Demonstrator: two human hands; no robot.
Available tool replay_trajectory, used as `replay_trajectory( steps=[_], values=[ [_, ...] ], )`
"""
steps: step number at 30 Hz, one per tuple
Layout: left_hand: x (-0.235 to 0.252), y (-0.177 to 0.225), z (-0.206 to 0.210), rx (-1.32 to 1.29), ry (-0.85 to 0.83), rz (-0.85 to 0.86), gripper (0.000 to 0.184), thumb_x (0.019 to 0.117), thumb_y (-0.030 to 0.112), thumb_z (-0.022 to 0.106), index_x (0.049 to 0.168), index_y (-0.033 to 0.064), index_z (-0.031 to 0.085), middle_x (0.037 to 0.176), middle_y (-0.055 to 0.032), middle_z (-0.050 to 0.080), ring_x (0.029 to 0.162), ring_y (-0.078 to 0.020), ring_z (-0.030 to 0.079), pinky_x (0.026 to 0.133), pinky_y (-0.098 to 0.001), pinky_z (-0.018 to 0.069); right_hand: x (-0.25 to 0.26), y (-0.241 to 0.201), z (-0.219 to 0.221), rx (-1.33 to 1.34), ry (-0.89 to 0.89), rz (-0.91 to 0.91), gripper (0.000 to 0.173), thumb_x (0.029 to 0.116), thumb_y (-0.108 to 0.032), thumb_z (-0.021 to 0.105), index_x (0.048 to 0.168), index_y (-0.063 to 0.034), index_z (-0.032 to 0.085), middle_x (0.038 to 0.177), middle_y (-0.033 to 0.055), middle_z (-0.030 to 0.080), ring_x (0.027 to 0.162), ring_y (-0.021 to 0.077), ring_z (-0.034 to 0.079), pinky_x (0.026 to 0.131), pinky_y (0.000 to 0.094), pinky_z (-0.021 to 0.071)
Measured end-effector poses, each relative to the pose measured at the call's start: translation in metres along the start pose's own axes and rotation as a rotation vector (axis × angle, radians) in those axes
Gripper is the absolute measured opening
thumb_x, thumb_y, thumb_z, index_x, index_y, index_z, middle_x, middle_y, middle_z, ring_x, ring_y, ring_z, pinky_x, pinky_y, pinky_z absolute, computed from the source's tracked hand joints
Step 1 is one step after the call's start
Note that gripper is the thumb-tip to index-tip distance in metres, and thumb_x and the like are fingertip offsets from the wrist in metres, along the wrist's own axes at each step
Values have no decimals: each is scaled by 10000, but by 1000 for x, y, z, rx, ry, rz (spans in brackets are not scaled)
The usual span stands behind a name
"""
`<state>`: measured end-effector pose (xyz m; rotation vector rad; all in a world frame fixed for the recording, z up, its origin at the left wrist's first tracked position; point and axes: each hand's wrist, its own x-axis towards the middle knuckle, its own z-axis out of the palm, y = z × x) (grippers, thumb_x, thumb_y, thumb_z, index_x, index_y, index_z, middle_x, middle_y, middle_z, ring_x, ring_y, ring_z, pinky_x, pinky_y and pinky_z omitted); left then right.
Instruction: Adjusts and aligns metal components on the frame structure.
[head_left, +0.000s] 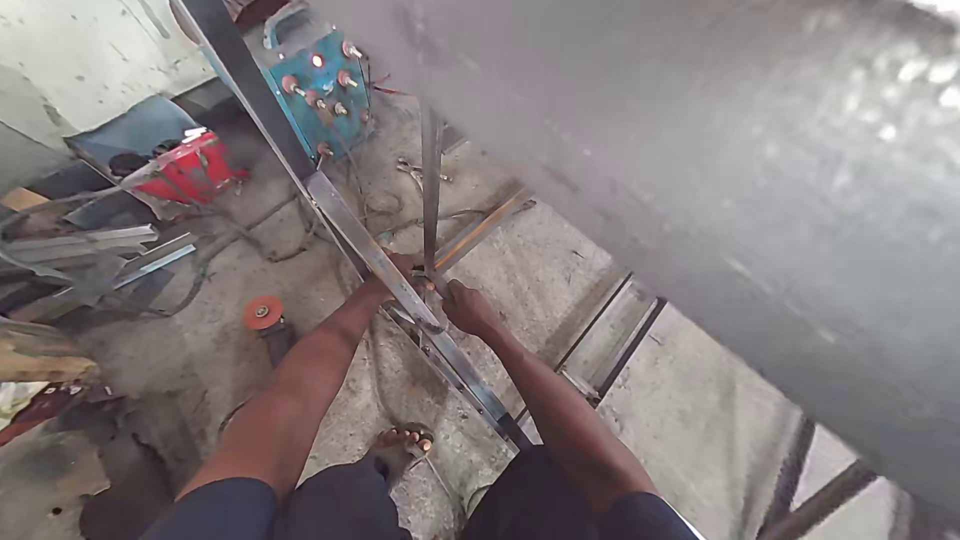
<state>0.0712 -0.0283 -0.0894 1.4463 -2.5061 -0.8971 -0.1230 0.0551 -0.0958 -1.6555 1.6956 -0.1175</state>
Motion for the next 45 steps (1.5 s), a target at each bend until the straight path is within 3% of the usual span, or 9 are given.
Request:
replay_trajectory(
  steps=[6,14,17,26,29,32,37,40,45],
  values=[
    [5,-8,1,-7,10,14,363,865,416,814,1166,221,758,1077,-42,773,1039,-243,707,1090,-591,413,1,-5,-3,13,7,31,250,1014,-300,562,1190,-122,580,934,142,690,863,328,701,728,578,561],
    [10,-10,-1,8,-44,-6,403,866,447,804,1177,198,750,1059,-75,770,1014,-258,709,1109,-615,356,0,-4,-2,3,7,20,232,1015,-298,558,1157,-115,579,905,134,685,838,324,699,707,569,558],
    [6,-4,-3,-5,-54,-7,356,876,423,802,1159,213,755,1064,-76,767,1029,-281,707,1042,-628,438,-2,-3,-1,6,9,28,237,1016,-306,574,1166,-123,576,886,127,685,812,318,699,690,560,559],
    [11,-10,-3,-33,-39,8,367,840,426,835,1115,192,767,1030,-72,773,1025,-265,706,1107,-636,356,0,-3,-1,14,9,19,238,1005,-300,591,1165,-123,580,875,124,680,808,311,694,690,552,556],
    [12,-10,-3,-25,-46,0,337,838,408,839,1090,194,773,1024,-67,772,1015,-267,712,1049,-638,431,-1,-4,-2,18,-2,25,240,1008,-295,593,1174,-123,575,881,126,679,811,311,694,697,551,558],
    [11,-15,-3,15,-27,20,325,831,429,827,1094,245,778,1018,-33,779,1002,-248,717,1055,-627,424,-1,-5,0,13,-1,27,252,1009,-305,591,1182,-123,578,888,126,684,821,312,698,704,556,560],
    [10,-7,-5,-7,-15,16,299,829,376,846,1049,182,786,992,-73,772,992,-289,711,1020,-643,437,-1,-4,-1,9,9,27,260,1018,-311,589,1197,-123,578,905,133,685,833,317,697,716,552,561],
    [8,-9,-3,-73,10,53,328,816,357,865,1087,191,779,1002,-34,783,988,-219,716,1094,-614,363,3,1,4,4,32,0,233,996,-286,598,1150,-112,584,877,128,678,807,313,694,687,549,557],
    [5,-6,-1,-153,-12,14,324,866,315,831,1143,164,761,1047,-68,770,981,-256,717,968,-600,496,3,0,2,1,15,25,230,1004,-306,575,1146,-125,587,901,127,684,830,317,698,696,571,556]
  ],
)
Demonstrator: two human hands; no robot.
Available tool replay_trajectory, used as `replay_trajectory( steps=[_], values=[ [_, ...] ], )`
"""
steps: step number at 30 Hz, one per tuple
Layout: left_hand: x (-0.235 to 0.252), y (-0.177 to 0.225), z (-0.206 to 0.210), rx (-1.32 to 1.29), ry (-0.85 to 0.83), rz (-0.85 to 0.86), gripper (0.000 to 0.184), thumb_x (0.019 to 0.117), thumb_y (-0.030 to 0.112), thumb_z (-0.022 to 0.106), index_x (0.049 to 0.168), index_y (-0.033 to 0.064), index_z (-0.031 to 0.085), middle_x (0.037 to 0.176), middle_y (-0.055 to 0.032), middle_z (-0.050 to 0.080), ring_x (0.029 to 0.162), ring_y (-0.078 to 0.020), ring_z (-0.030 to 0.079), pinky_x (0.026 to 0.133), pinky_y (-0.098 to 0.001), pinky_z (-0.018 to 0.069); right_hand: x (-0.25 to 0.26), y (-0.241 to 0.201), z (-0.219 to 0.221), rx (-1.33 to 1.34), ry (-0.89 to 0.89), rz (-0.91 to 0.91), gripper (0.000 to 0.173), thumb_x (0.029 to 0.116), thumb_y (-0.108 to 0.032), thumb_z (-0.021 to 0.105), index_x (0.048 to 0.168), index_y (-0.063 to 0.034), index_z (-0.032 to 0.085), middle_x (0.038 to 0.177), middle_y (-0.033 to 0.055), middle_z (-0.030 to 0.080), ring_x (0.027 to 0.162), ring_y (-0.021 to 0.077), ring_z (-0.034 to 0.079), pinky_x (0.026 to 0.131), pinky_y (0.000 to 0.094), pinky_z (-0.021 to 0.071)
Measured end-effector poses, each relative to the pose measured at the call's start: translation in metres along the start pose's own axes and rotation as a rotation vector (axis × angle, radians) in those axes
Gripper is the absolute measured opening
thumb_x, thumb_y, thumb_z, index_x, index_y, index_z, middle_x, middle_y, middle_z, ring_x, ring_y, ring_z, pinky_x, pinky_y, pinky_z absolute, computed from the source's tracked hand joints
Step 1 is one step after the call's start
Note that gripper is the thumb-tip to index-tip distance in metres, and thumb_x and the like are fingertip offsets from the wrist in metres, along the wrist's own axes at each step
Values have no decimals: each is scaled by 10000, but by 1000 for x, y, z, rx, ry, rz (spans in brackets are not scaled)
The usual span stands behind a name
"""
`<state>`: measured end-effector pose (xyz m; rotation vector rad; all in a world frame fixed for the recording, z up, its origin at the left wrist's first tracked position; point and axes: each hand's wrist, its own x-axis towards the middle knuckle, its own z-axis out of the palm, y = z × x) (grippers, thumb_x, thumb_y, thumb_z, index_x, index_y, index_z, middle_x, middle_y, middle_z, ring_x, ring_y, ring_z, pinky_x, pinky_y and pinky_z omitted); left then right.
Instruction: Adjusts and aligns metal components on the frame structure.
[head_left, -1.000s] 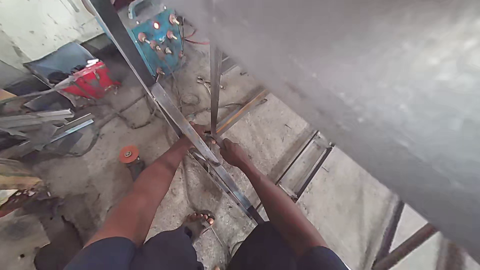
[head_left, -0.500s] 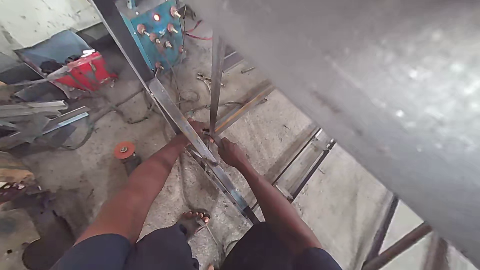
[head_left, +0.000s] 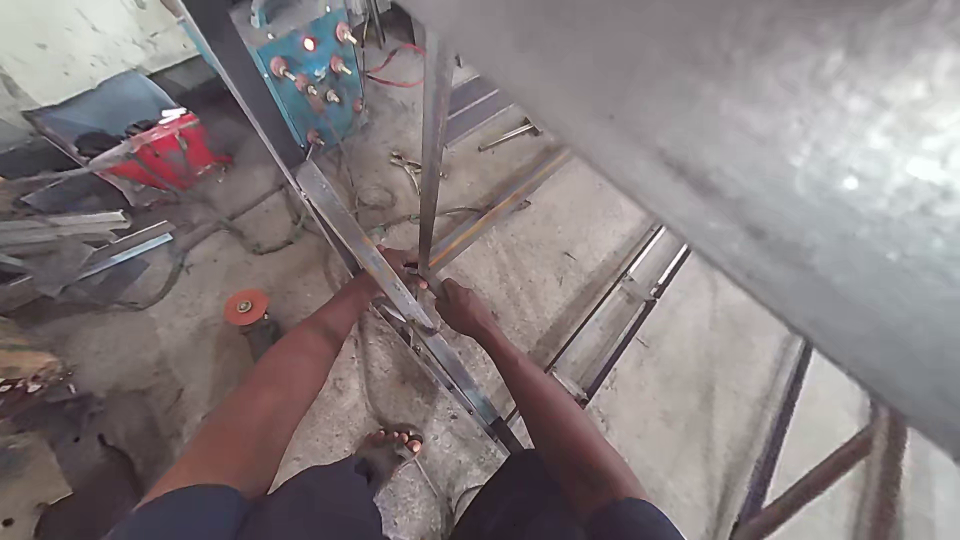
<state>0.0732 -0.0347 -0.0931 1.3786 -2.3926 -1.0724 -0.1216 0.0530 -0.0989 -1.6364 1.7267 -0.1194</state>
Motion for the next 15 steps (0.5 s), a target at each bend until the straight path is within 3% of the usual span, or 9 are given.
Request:
replay_trajectory(
  steps=[3,6,8,10,11,12,15],
  values=[
    [-2,-7,13,-255,29,12,339,866,174,839,1172,82,726,1071,-84,760,953,-200,724,944,-478,560,0,1,-2,63,-28,-5,278,1008,-327,592,1186,-114,589,921,141,685,831,319,692,718,569,558],
    [-1,-28,30,-412,102,106,397,861,115,823,1238,81,699,1119,-66,757,969,-151,725,927,-405,584,8,10,1,251,-51,-3,465,997,-522,603,1202,-105,596,882,124,667,709,250,660,656,470,565],
    [-13,-13,27,-367,158,117,370,864,133,821,1204,38,709,1090,-101,760,959,-159,729,893,-369,596,11,11,-3,363,-33,-35,485,1036,-510,547,1224,-69,617,965,150,667,800,263,649,736,488,553],
    [-38,49,-15,-347,10,-220,328,937,47,732,1258,8,677,1228,-149,706,1140,-227,659,1063,-402,482,20,3,-8,431,45,-52,435,1073,-427,510,1168,-32,666,978,153,687,854,251,657,786,477,545],
    [-46,62,-23,-313,24,-269,317,955,60,712,1260,-18,674,1254,-190,693,1186,-278,645,1090,-438,455,17,-13,-15,443,72,2,399,1085,-372,508,1122,-11,675,944,148,673,820,232,638,761,447,532],
    [-52,66,-24,-286,43,-274,328,967,77,698,1262,-61,655,1273,-245,668,1221,-343,620,1108,-482,424,5,-41,-30,462,38,128,367,1097,-321,499,1132,7,659,967,147,644,840,222,597,804,432,500],
    [-58,68,-22,-201,43,-247,380,974,128,703,1300,-57,638,1313,-250,653,1264,-363,599,1128,-487,412,-19,-77,-47,482,26,277,346,1103,-283,488,1132,23,648,954,131,625,810,193,566,789,397,482]
  ],
)
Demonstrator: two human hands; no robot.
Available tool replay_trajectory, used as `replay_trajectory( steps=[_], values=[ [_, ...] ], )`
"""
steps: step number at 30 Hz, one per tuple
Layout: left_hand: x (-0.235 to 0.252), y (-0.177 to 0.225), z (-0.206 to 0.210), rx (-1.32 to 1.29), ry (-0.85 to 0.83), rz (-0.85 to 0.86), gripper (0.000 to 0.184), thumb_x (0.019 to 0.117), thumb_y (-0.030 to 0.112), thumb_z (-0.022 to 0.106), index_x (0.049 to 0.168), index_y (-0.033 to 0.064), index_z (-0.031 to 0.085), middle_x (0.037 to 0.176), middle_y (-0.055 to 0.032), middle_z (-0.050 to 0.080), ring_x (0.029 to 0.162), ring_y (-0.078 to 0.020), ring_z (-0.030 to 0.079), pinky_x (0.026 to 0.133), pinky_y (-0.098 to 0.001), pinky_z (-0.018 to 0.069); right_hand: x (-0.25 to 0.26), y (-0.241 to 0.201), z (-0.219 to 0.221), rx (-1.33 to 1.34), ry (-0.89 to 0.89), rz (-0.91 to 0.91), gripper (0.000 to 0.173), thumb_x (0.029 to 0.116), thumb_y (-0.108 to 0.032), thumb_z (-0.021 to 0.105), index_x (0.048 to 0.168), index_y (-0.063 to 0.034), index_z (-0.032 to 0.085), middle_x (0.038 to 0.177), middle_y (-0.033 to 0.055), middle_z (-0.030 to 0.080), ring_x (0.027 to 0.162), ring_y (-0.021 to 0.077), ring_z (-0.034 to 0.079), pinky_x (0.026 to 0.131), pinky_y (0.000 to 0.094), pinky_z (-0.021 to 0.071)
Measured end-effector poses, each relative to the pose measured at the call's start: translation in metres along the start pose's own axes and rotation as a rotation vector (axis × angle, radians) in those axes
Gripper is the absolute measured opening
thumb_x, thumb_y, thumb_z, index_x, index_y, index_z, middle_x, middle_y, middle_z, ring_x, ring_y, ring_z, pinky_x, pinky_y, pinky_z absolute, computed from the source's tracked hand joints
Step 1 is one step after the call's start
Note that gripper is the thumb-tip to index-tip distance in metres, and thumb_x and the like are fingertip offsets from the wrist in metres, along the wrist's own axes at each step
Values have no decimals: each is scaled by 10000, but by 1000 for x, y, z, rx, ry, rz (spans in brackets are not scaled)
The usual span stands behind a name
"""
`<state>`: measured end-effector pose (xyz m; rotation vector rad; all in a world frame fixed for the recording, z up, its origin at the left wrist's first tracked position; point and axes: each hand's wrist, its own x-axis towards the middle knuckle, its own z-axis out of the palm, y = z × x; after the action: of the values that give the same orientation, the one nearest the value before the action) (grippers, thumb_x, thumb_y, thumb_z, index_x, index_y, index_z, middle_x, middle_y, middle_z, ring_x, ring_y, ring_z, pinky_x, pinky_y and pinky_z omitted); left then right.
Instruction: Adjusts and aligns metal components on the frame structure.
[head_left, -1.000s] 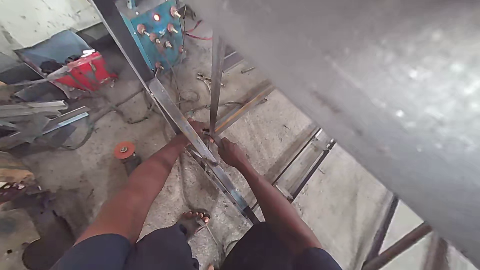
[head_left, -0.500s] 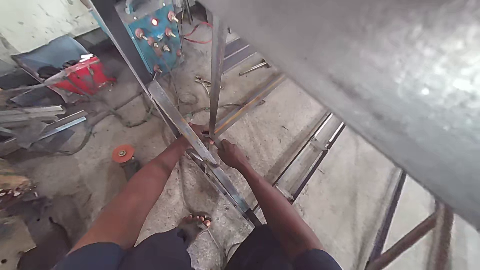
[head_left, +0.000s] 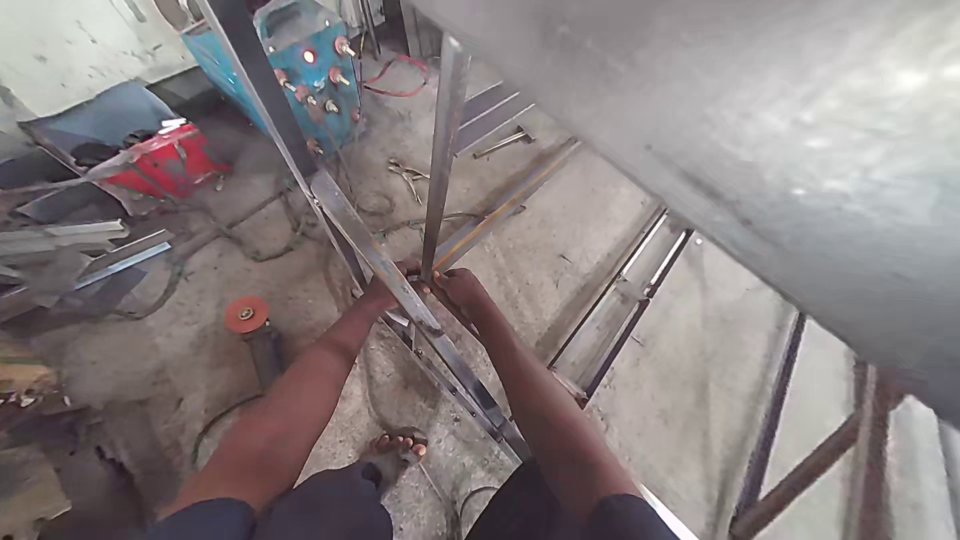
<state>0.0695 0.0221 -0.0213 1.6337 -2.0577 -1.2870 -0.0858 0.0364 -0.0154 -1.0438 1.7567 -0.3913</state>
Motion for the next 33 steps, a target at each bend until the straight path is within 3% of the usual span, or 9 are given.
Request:
replay_trajectory(
  steps=[4,10,12,18,23,28,30,31,33],
  values=[
    [-8,3,-3,-29,12,-35,422,986,119,686,1317,-124,586,1354,-310,600,1316,-409,552,1159,-499,375,-7,-8,5,-117,-12,-30,396,1124,-270,419,1172,72,613,1060,215,626,930,283,601,871,461,485],
    [-73,56,-24,-373,60,110,184,1007,-102,523,1168,-144,602,1124,-258,652,990,-241,611,948,-302,488,-8,-11,19,-291,98,20,474,1126,-333,373,1240,53,624,1242,280,641,1182,406,619,992,590,465],
    [-42,19,-11,-288,28,239,228,989,-30,612,1197,-116,649,1120,-244,702,1017,-253,676,972,-354,517,-11,-9,20,-300,103,48,469,1124,-343,373,1250,33,623,1253,267,641,1189,402,617,977,598,471],
    [-11,15,-3,-99,-58,-65,388,1003,41,634,1365,-84,569,1362,-265,611,1292,-345,578,1148,-478,392,-16,-9,16,-262,85,36,485,1126,-353,371,1254,37,629,1248,268,646,1178,401,623,986,598,468],
    [-14,18,-6,-257,-26,19,283,1017,-7,581,1293,-55,616,1182,-198,688,1017,-220,666,973,-374,512,-18,-9,11,-240,61,-36,491,1140,-314,330,1298,72,589,1289,301,617,1221,422,601,1035,590,446],
    [-38,27,-2,-170,-36,-151,422,1050,43,553,1448,-76,483,1465,-267,531,1365,-361,512,1169,-472,365,-21,4,-3,69,34,-54,394,1141,-205,334,1256,69,593,1130,211,637,981,254,613,910,425,488],
    [-15,-29,38,-220,124,26,468,1020,117,634,1406,-108,495,1361,-293,589,1258,-363,592,1095,-472,460,-21,11,-7,133,45,1,341,1135,-180,350,1240,31,597,1057,148,631,884,189,590,833,373,491],
    [6,-72,79,-331,408,225,435,947,151,714,1273,-115,600,1142,-281,688,1009,-331,700,878,-450,586,-18,17,-8,137,29,23,319,1128,-170,383,1259,19,604,1080,157,631,909,209,588,861,397,487],
    [15,-84,100,-692,409,121,388,968,156,716,1308,3,608,1135,-153,712,965,-221,706,853,-420,595,4,51,-5,105,33,-69,267,1103,-202,479,1236,-42,646,1050,144,656,863,223,606,809,421,511]
  ],
)
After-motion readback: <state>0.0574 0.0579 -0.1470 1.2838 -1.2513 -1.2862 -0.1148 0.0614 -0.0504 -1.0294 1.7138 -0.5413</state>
